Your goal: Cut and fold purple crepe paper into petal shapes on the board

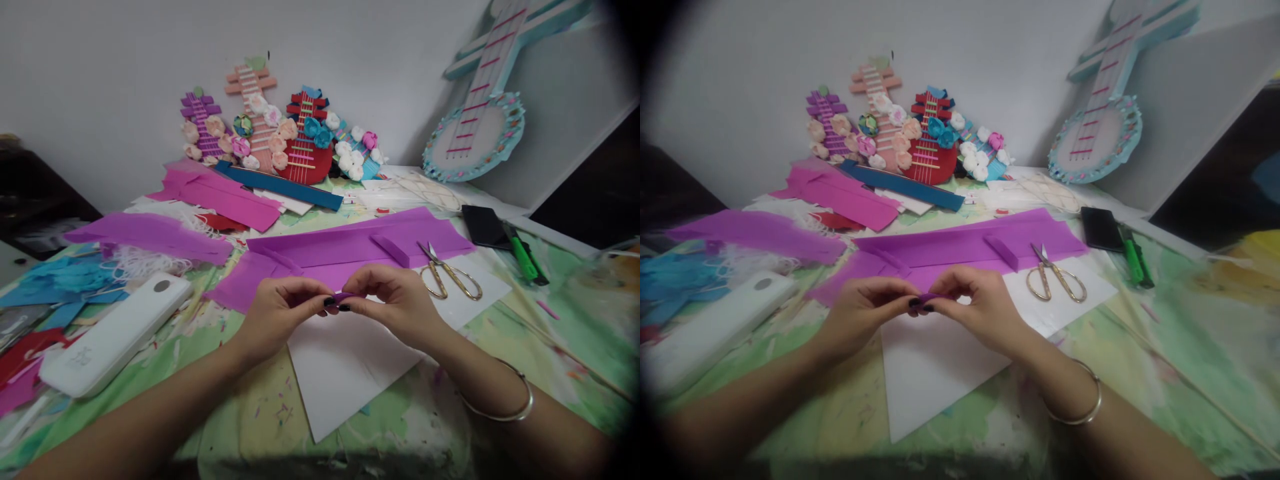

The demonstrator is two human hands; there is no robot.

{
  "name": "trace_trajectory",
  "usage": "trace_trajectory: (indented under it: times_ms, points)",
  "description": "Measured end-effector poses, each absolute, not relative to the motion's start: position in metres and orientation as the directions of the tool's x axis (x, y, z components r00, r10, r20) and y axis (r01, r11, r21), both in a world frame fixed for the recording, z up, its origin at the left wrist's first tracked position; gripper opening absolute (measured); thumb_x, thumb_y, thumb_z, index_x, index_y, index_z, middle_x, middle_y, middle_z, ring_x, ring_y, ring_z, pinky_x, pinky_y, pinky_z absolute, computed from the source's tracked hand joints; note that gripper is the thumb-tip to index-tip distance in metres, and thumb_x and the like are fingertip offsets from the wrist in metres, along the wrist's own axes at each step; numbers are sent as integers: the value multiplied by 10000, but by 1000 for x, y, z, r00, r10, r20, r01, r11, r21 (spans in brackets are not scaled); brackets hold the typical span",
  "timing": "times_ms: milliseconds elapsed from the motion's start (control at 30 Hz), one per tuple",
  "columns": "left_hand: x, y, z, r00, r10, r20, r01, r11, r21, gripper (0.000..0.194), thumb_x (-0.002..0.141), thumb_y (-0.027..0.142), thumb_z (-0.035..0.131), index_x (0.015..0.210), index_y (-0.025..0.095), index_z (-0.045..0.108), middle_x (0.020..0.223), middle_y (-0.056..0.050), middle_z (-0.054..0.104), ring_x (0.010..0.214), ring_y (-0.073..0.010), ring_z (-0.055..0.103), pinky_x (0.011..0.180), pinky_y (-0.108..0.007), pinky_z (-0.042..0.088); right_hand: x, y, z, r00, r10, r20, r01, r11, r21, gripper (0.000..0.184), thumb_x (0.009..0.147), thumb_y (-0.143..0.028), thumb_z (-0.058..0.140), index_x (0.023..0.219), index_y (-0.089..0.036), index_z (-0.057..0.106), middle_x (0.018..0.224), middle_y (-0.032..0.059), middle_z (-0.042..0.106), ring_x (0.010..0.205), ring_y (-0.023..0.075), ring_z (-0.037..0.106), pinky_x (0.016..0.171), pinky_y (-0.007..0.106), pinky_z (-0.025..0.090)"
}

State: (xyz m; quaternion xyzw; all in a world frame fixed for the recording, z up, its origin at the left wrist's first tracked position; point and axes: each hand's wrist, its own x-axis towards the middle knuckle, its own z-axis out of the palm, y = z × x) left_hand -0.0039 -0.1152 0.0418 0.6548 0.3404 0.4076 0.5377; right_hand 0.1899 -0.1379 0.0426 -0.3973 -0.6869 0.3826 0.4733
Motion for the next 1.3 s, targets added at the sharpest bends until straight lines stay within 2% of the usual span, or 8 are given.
trace_trajectory:
  times_ms: [167,367,467,633,867,1000,1300]
  points:
    - [-4,-116,40,452,879,151,-8,-165,986,62,772,149,689,827,149,716,720,-36,720,653,-142,677,632,-240,556,194,-136,43,-221,927,304,191,346,-918,154,726,-238,757,807,-151,659,687,31,687,630,136,639,567,253,483]
    - [-5,-112,34,386,889,246,-177,-191,966,316,696,91,751,932,176,559,1003,-42,672,910,-158,656,789,-265,545,200,-133,40,-125,922,367,178,385,-906,163,738,-245,745,850,-167,655,717,15,652,666,130,606,606,262,487]
    - [-7,-109,34,321,907,271,-188,-220,957,281,690,97,759,870,174,557,964,-25,661,928,-138,640,829,-247,525,201,-134,39,-139,917,373,199,395,-897,127,763,-249,720,836,-173,648,759,26,653,696,138,599,623,274,484]
    - [-8,-110,36,282,927,250,-117,-225,967,160,694,142,763,718,154,605,894,-31,672,884,-141,644,793,-239,524,200,-135,39,-156,913,376,250,405,-880,91,780,-241,699,796,-173,640,744,25,639,691,139,582,621,279,467]
    - [-11,-104,29,204,963,176,-163,-144,976,152,673,194,782,712,147,642,876,-45,699,825,-148,645,747,-255,520,199,-135,41,-116,930,350,163,365,-916,132,773,-261,710,774,-164,621,727,17,604,661,122,561,591,259,463]
    - [-11,-104,29,203,961,188,-182,-152,971,158,661,184,790,688,149,638,785,-18,674,732,-116,615,666,-215,501,199,-135,39,-176,942,287,104,308,-946,147,785,-277,704,792,-163,612,741,18,600,655,112,549,572,244,451]
    - [-10,-107,31,200,953,229,-147,-202,968,204,673,183,776,679,151,575,765,-12,651,708,-113,607,654,-215,501,200,-134,37,-225,944,243,42,258,-965,164,778,-273,713,804,-156,601,775,26,594,686,114,555,607,247,481]
